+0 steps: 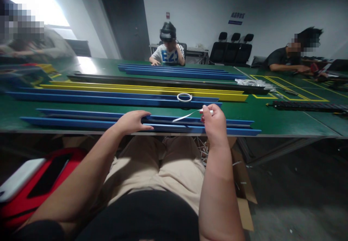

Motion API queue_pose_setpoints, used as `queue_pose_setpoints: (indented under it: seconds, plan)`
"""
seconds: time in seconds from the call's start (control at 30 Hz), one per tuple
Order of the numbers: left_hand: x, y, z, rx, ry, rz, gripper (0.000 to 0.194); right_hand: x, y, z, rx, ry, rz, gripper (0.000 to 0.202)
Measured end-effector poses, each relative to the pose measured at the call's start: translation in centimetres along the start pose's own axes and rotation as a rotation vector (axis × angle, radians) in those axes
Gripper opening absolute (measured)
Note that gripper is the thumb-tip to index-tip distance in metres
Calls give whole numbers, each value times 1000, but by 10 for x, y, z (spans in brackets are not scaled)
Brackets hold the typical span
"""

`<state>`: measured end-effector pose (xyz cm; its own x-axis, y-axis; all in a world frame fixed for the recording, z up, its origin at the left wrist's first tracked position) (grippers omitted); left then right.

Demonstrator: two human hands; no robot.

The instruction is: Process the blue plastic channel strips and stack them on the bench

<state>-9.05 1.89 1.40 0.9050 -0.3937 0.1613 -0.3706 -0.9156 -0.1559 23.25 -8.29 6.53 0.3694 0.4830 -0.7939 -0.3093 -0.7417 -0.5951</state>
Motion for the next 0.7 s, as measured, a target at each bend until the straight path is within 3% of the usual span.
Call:
queue_pose_setpoints:
  seconds: [0.13,0.3,0.4,0.53,0.6,0.7]
  plan:
    - [8,1,2,0,-27,33,82,1,0,4,153,-308,73,45]
    - [17,4,4,5,-31,29,82,8,-1,1,200,-318,117,42]
    - [36,6,7,7,-19,55,83,7,-2,-8,242,-147,58,36]
    - [74,7,13,38,-19,82,102,-9,-1,-25,284,419,-69,33]
    - [95,6,16,60,-15,86,112,-12,-2,-27,188,612,-91,32]
    - [121,0,19,73,-14,93,117,2,-1,-17,-153,676,-35,29]
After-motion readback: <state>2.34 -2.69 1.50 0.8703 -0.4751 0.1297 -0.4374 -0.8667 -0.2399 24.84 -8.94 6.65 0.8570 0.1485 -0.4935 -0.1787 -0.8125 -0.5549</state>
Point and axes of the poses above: each hand's wrist, its own y-axis away from the middle knuckle, its own z-axis out of the palm, x = y × z, the point moved 6 cm from there along -y, towards the middle knuckle, and after that the axes turned 13 degrees about -z, right-handed, at the moved point
